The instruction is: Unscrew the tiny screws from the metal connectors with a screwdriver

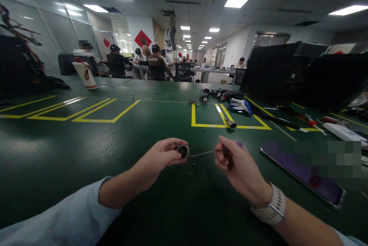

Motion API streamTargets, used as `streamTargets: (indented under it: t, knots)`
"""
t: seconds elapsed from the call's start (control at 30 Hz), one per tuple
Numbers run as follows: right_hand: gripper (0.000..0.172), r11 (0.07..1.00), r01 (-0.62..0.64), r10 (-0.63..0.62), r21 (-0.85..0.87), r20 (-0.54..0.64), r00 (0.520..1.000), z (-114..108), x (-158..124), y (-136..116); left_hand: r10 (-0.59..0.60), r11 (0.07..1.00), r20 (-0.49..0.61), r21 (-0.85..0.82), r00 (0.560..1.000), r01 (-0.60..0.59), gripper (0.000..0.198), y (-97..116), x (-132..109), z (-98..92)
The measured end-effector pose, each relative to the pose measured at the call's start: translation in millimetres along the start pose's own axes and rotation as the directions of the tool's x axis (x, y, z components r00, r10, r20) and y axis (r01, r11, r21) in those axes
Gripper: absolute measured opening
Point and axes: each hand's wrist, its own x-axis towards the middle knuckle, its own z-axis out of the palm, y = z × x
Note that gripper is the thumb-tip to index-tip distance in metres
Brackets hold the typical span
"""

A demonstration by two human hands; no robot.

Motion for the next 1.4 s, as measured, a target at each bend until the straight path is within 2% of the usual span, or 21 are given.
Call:
streamTargets:
  t: [0.07, 0.13, 0.27, 0.33, 0.4, 0.47, 0.57, 0.77, 1.13, 1.23, 1.3, 1.4]
  knots:
    - [0.025, 0.983, 0.135, -0.134, -0.125, 0.017, 0.991, 2.6, -5.5, 0.1, 0.003, 1.0, -0.04, -0.008, 0.999, -0.003, 0.032, -0.6, -0.2, 4.0]
    - [0.025, 0.909, 0.275, -0.265, -0.313, 0.074, 0.961, 4.2, -10.6, 1.6, 0.012, 0.999, -0.082, 0.033, 0.997, -0.009, 0.031, -1.8, 0.2, 6.5]
    - [0.025, 0.593, 0.496, -0.429, -0.634, 0.272, 0.861, 8.1, -18.9, 4.8, 0.063, 0.992, -0.109, 0.112, 0.992, -0.051, 0.031, -6.9, 1.8, 7.3]
    - [0.027, 0.422, 0.571, -0.459, -0.704, 0.377, 0.805, 10.8, -21.7, 5.4, 0.087, 0.989, -0.106, 0.13, 0.991, -0.073, 0.03, -9.4, 2.3, 7.1]
    - [0.027, 0.301, 0.62, -0.46, -0.724, 0.46, 0.76, 13.0, -23.4, 5.5, 0.1, 0.986, -0.11, 0.143, 0.989, -0.084, 0.029, -10.5, 2.3, 7.4]
    - [0.024, 0.236, 0.655, -0.452, -0.718, 0.515, 0.728, 14.2, -24.5, 5.6, 0.105, 0.985, -0.119, 0.148, 0.987, -0.087, 0.028, -10.6, 2.1, 8.1]
    - [0.021, 0.189, 0.685, -0.436, -0.703, 0.565, 0.7, 14.8, -25.3, 6.0, 0.112, 0.985, -0.125, 0.147, 0.986, -0.093, 0.027, -10.8, 1.9, 9.4]
    - [0.021, 0.159, 0.702, -0.426, -0.694, 0.593, 0.683, 15.4, -24.6, 8.4, 0.124, 0.986, -0.14, 0.128, 0.982, -0.106, 0.026, -14.2, 3.5, 11.1]
    - [0.023, 0.138, 0.681, -0.412, -0.719, 0.584, 0.7, 20.0, -26.5, 7.8, 0.157, 0.981, -0.163, 0.135, 0.974, -0.135, 0.023, -18.4, 7.8, 11.6]
    - [0.026, 0.157, 0.67, -0.422, -0.725, 0.564, 0.71, 19.8, -26.5, 8.2, 0.159, 0.98, -0.172, 0.149, 0.972, -0.134, 0.022, -19.5, 9.2, 11.3]
    - [0.029, 0.223, 0.634, -0.453, -0.741, 0.497, 0.74, 17.8, -25.9, 7.5, 0.159, 0.979, -0.18, 0.159, 0.971, -0.13, 0.022, -18.7, 10.2, 10.1]
    - [0.035, 0.417, 0.477, -0.412, -0.773, 0.307, 0.858, 14.4, -21.5, 5.9, 0.147, 0.981, -0.211, 0.154, 0.966, -0.115, 0.024, -14.2, 10.9, 7.1]
